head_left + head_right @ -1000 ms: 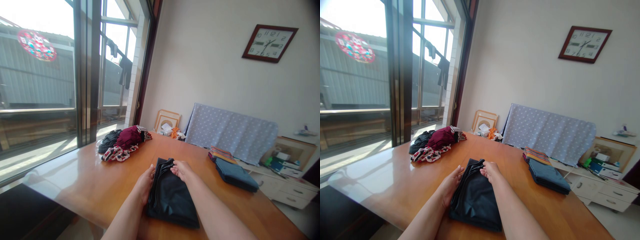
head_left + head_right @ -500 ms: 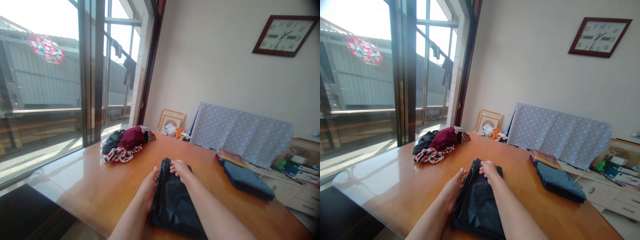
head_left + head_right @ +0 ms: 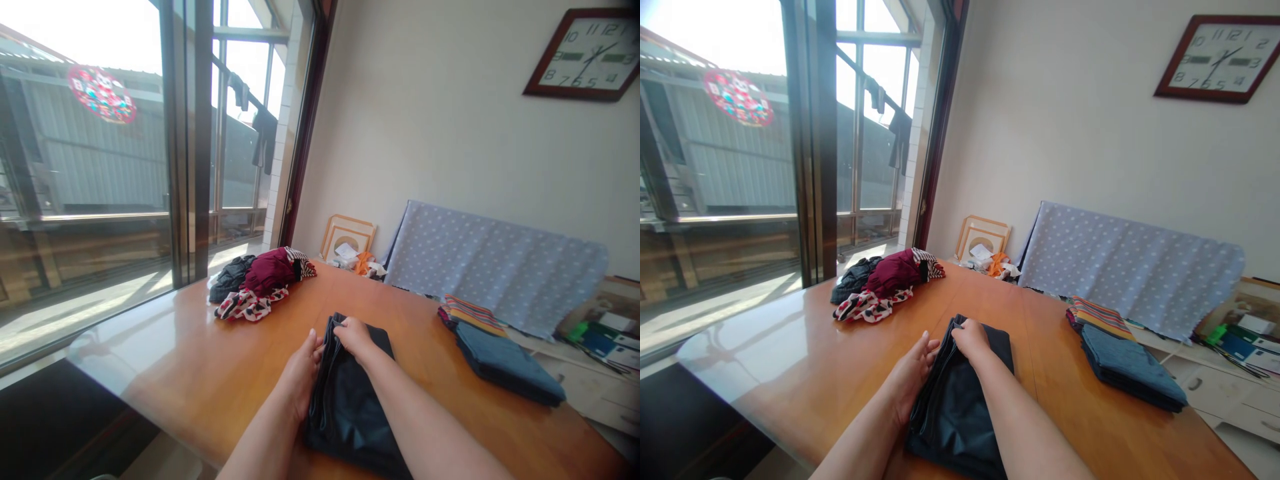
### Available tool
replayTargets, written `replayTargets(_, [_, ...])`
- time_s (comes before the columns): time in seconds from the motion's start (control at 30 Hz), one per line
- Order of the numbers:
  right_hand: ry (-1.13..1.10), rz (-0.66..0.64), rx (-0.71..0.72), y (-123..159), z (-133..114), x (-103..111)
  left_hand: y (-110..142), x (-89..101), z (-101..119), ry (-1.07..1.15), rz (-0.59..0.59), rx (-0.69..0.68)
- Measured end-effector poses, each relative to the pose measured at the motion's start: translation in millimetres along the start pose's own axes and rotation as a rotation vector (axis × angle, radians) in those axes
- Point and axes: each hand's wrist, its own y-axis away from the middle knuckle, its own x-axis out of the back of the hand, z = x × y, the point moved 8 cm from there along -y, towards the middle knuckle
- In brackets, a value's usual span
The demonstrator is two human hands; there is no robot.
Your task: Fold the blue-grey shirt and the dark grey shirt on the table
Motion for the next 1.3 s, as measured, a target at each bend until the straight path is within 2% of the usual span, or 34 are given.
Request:
replayTargets(0.13, [-0.084, 0.009, 0.001, -0.9, -1.8, -1.8, -3.4, 2.5, 1.3, -0.029, 0.015, -0.022])
replayTargets(0.3, [-0.162, -0.1, -0.019, 3.7, -5.3, -12.3, -8.6, 6.5, -0.4, -0.06, 0.022, -0.017])
replayTargets(0.43, [-0.196, -0.147, -0.025, 10.9, -5.0, -8.2, -6.9, 6.0, 1.1, -0.069, 0.027, -0.022])
replayTargets(0.73, [-0.197, -0.216, 0.182, 41.2, -22.0, 5.1, -4.7, 4.8, 2.8, -0.081, 0.039, -0.016])
replayTargets(0.87, [-0.176, -0.191, 0.284, 78.0, -37.4, 24.8, -4.5, 5.2, 2.5, -0.103, 0.03, -0.017])
replayTargets(0.97, [-0.152, -0.267, 0.423, 122.4, -55.2, 34.9, -1.4, 2.5, 3.8, -0.112, 0.022, -0.03])
replayTargets(1.13, [-0.087, -0.374, 0.473, 186.0, -58.5, 42.6, 4.5, -0.7, 6.0, -0.089, 0.042, -0.047])
replayTargets(1.23, [0.011, -0.323, 0.535, 203.8, -54.1, 46.4, 6.8, -4.2, 5.7, -0.103, 0.006, -0.05])
replayTargets(1.3, [0.042, -0.262, 0.547, 205.5, -50.1, 47.8, 7.8, -5.6, 5.3, -0.116, -0.014, -0.056])
